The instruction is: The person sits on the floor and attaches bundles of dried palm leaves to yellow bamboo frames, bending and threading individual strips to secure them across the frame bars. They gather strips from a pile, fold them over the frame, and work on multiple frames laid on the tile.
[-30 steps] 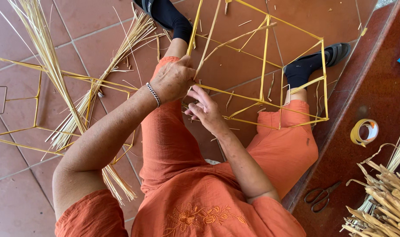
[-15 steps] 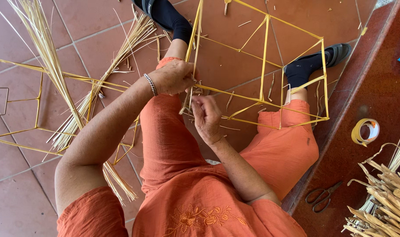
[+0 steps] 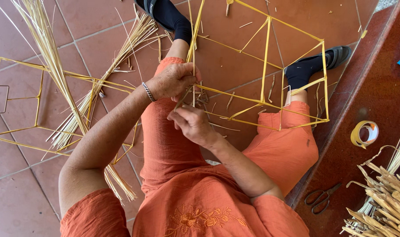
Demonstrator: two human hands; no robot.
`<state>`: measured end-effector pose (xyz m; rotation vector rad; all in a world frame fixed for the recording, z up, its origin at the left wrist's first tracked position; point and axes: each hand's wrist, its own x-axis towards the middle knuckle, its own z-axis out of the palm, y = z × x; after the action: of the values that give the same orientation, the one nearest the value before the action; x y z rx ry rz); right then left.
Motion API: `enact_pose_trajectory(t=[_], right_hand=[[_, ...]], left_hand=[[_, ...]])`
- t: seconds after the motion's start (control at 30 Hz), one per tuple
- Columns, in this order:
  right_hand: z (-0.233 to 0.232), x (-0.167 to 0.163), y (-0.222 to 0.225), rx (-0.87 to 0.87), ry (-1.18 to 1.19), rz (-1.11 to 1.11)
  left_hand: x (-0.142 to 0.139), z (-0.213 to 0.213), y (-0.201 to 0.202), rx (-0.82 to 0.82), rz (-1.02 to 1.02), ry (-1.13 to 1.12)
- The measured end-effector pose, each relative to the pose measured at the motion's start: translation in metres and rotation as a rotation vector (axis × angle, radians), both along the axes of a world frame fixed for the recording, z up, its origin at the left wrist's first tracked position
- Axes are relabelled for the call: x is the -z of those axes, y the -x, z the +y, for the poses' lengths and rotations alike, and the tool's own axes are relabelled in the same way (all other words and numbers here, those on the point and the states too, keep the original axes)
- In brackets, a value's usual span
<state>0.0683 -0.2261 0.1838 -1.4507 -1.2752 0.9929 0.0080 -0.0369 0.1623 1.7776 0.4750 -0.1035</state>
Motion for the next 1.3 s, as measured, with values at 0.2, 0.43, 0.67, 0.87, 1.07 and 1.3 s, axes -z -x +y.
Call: enact_pose_trajectory(t=[0.2,0.43,0.67,0.87,1.07,1.3], right_hand=[[-0.033,-0.015,-0.089,0.166,-0.207,1.025],[-0.031,-0.017,-0.188,0.527,-0.219,1.407],[0.028,-0.007,-0.226,0.612,-0.179,1.419],[0.02,-0.031,-0.21,0.47,-0.019,0.725],[-0.03,0.004,-0.083,0.21,0.27,-0.188],[-0.04,0.027,-0.022,0.234,0.036,-0.076]], left_hand=[[-0.011,-0.005,0.007,0.073,-0.135,-0.149],[0.0,-0.016,0.004,-0.002,-0.216,-0.424],[0.004,-0.016,0.012,0.007,-0.297,-0.408],[0.017,-0.008,0.005,0.086,-0.195,-0.492],[0.012,-0.001,-0.006,0.167,0.005,-0.32],[-0.009,-0.008,0.007,0.069,-0.108,-0.205]])
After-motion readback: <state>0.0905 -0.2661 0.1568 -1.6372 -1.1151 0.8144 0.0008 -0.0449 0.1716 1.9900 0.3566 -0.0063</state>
